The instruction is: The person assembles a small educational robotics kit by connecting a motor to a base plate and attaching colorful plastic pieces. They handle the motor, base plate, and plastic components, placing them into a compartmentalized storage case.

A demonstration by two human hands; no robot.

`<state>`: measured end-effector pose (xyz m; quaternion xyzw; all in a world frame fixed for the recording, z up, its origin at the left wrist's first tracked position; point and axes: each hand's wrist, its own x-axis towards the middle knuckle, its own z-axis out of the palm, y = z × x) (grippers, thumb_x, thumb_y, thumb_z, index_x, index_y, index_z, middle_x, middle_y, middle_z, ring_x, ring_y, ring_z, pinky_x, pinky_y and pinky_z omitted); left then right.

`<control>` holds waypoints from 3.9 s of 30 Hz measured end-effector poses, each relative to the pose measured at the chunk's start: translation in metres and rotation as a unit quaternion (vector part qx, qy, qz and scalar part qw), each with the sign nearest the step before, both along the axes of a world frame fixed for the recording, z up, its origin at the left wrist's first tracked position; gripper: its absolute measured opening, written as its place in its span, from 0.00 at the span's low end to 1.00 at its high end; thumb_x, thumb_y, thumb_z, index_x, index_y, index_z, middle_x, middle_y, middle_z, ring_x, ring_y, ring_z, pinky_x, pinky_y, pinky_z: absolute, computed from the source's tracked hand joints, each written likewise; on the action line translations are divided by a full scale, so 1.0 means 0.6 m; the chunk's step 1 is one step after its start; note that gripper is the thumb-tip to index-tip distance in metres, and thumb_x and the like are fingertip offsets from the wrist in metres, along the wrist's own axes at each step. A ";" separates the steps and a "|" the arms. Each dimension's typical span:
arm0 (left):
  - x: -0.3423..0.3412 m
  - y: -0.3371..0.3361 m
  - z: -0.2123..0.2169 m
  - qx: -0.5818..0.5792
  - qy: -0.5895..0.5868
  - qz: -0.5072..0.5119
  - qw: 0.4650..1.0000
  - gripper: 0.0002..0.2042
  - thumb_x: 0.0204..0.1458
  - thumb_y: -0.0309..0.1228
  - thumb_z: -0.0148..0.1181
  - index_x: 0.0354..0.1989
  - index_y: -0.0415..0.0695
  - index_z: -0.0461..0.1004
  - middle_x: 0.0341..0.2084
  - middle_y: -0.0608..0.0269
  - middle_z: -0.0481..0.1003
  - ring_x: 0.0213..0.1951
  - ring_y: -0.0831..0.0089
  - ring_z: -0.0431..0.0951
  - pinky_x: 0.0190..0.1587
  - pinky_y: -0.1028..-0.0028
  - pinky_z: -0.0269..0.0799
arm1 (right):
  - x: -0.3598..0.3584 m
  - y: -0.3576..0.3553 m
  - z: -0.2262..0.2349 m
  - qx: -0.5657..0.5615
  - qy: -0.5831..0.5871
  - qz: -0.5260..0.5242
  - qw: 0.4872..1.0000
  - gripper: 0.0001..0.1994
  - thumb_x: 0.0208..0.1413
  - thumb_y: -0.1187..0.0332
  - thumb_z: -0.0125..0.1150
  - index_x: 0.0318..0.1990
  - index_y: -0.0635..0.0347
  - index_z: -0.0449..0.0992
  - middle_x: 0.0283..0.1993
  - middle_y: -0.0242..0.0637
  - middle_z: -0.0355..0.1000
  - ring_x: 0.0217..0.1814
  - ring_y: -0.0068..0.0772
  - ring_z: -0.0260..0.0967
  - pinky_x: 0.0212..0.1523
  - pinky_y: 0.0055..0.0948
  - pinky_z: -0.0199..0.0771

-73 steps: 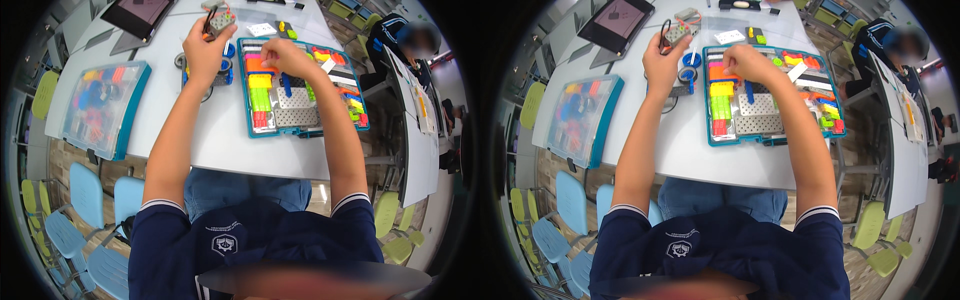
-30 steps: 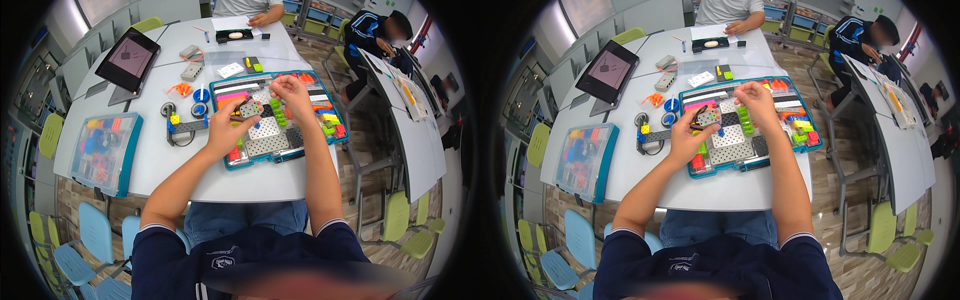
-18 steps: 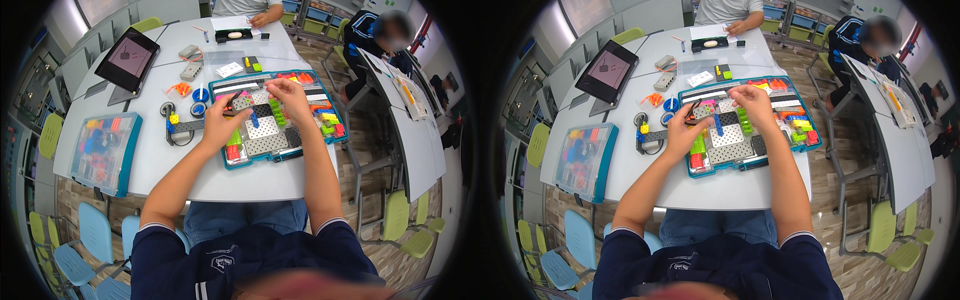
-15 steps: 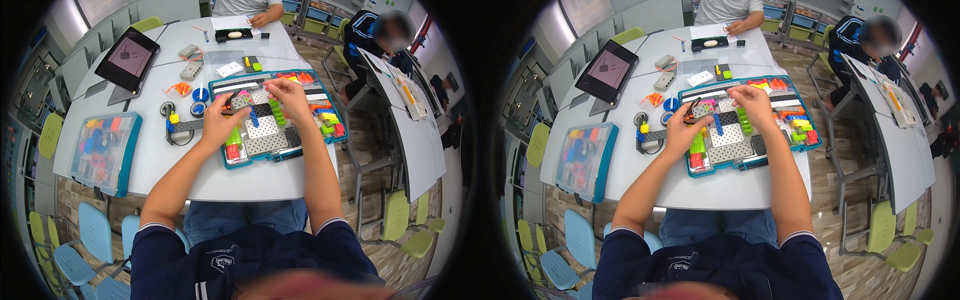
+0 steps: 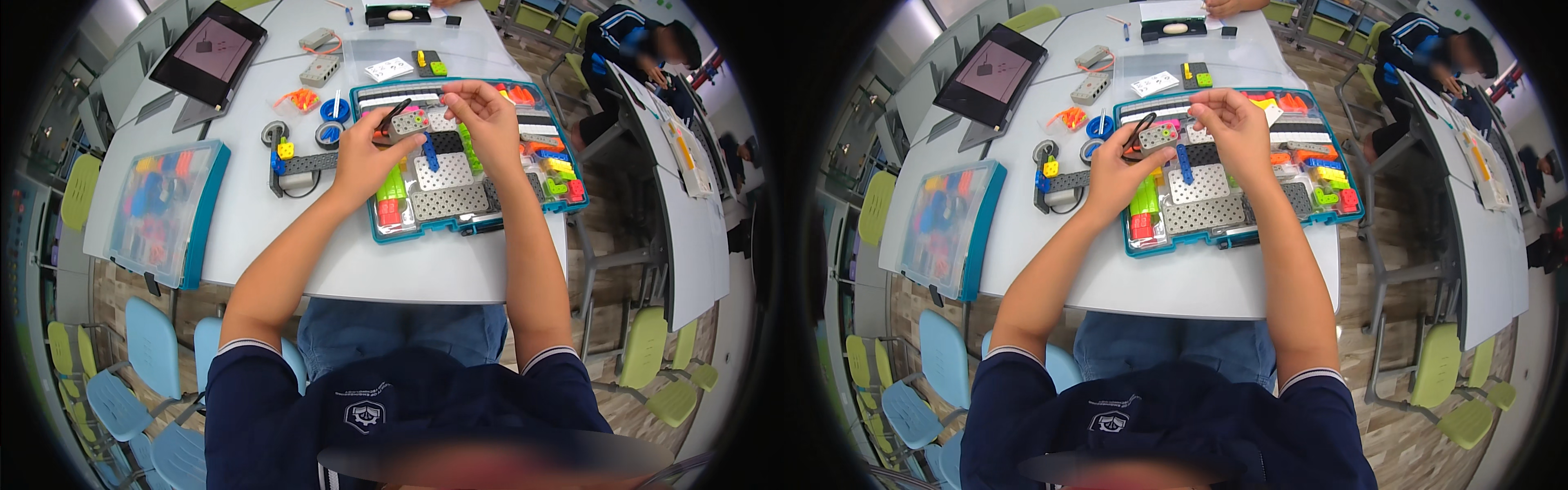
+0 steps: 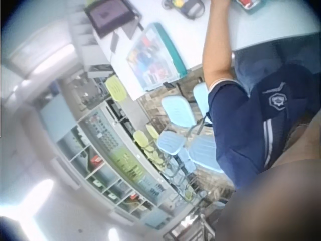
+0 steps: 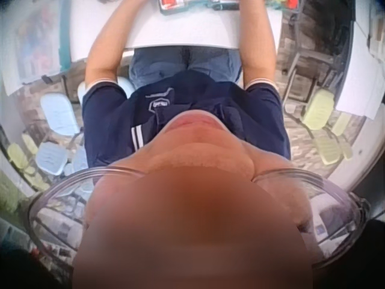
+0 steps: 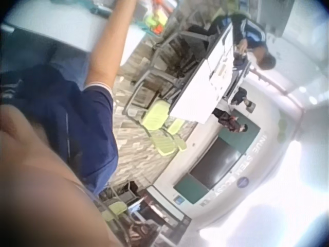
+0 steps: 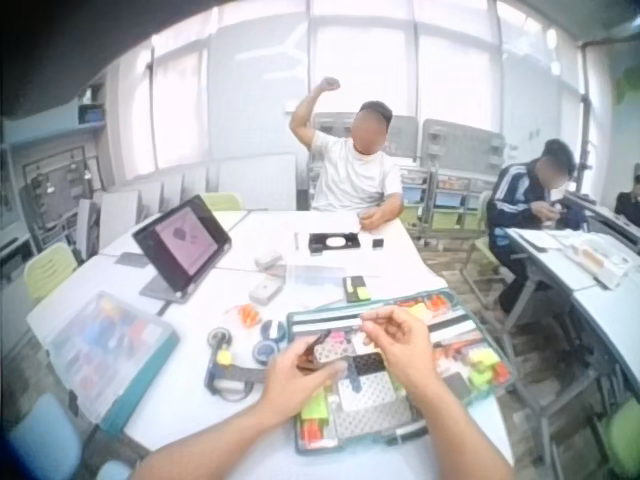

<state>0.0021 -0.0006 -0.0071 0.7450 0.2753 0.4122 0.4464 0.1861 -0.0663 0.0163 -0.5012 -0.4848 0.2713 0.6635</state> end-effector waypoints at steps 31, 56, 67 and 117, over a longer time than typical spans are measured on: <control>-0.002 0.001 -0.009 0.034 -0.010 -0.025 0.999 0.23 0.46 0.35 0.75 0.48 0.38 0.76 0.34 0.60 0.81 0.31 0.76 0.81 0.35 0.75 0.76 | -0.062 -0.007 -0.003 0.122 -0.348 -0.136 0.920 0.03 0.52 0.81 0.63 0.33 0.65 0.79 0.35 0.37 0.73 0.33 0.34 0.73 0.33 0.30 0.73; -0.002 0.000 -0.005 0.059 0.015 -0.004 0.998 0.24 0.45 0.32 0.75 0.50 0.37 0.76 0.37 0.59 0.81 0.35 0.76 0.82 0.38 0.75 0.77 | -0.068 -0.013 0.004 0.158 -0.390 -0.136 0.897 0.05 0.52 0.83 0.61 0.34 0.65 0.77 0.36 0.39 0.72 0.35 0.38 0.72 0.33 0.32 0.73; 0.004 0.002 -0.011 0.043 -0.014 -0.004 0.999 0.24 0.43 0.35 0.76 0.48 0.39 0.77 0.33 0.58 0.81 0.31 0.73 0.82 0.35 0.74 0.77 | -0.072 -0.015 0.000 0.134 -0.365 -0.154 0.908 0.05 0.50 0.81 0.63 0.34 0.62 0.79 0.32 0.36 0.69 0.34 0.37 0.70 0.33 0.33 0.72; -0.004 -0.001 -0.011 0.030 0.010 -0.005 0.999 0.23 0.42 0.33 0.77 0.48 0.40 0.80 0.40 0.59 0.80 0.36 0.75 0.80 0.41 0.75 0.78 | -0.047 -0.015 0.000 0.077 -0.389 -0.209 0.894 0.01 0.58 0.78 0.62 0.37 0.63 0.77 0.33 0.38 0.69 0.33 0.37 0.71 0.34 0.32 0.72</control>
